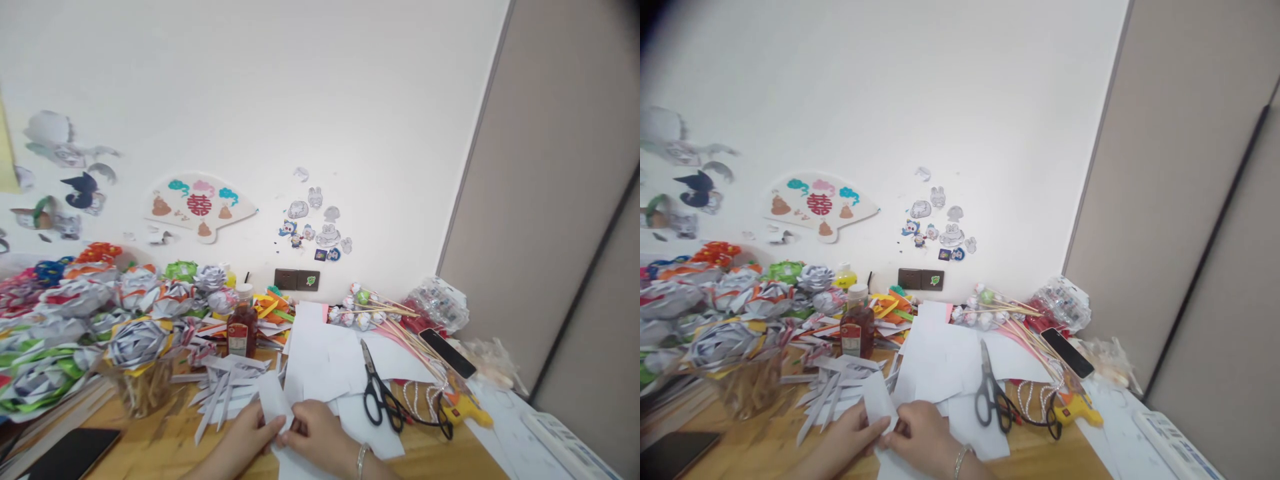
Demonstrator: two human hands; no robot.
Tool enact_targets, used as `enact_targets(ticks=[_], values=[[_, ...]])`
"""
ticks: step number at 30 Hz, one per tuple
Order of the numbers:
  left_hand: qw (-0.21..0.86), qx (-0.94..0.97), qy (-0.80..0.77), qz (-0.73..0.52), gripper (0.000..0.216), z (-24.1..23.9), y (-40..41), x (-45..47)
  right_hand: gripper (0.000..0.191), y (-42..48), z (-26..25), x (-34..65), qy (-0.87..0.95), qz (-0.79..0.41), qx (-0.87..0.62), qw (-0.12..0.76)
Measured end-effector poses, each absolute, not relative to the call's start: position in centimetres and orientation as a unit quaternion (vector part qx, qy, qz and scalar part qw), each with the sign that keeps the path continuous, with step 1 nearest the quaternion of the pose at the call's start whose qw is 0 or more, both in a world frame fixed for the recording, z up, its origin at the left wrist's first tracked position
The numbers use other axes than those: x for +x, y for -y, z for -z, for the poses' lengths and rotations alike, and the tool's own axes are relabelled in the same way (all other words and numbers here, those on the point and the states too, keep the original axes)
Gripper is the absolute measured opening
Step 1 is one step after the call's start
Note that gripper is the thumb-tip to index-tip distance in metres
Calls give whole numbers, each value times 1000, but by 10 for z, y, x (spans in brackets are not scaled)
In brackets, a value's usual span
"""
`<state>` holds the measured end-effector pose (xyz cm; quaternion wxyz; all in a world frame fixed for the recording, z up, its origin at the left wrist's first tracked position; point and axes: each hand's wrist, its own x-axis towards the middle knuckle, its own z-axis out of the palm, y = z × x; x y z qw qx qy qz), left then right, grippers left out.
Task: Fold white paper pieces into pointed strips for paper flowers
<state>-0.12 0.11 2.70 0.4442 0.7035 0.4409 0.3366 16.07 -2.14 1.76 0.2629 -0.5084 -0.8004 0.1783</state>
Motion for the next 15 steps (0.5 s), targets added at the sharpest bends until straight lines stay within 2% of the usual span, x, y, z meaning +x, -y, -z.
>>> enact_targets(ticks=[7,15], values=[[484,684,-423,-345,38,-20,-4,-1,15,19,-16,161,811,-150,-504,257],[470,695,-430,-333,43,-25,-5,0,15,19,-17,160,821,-133,-499,242]])
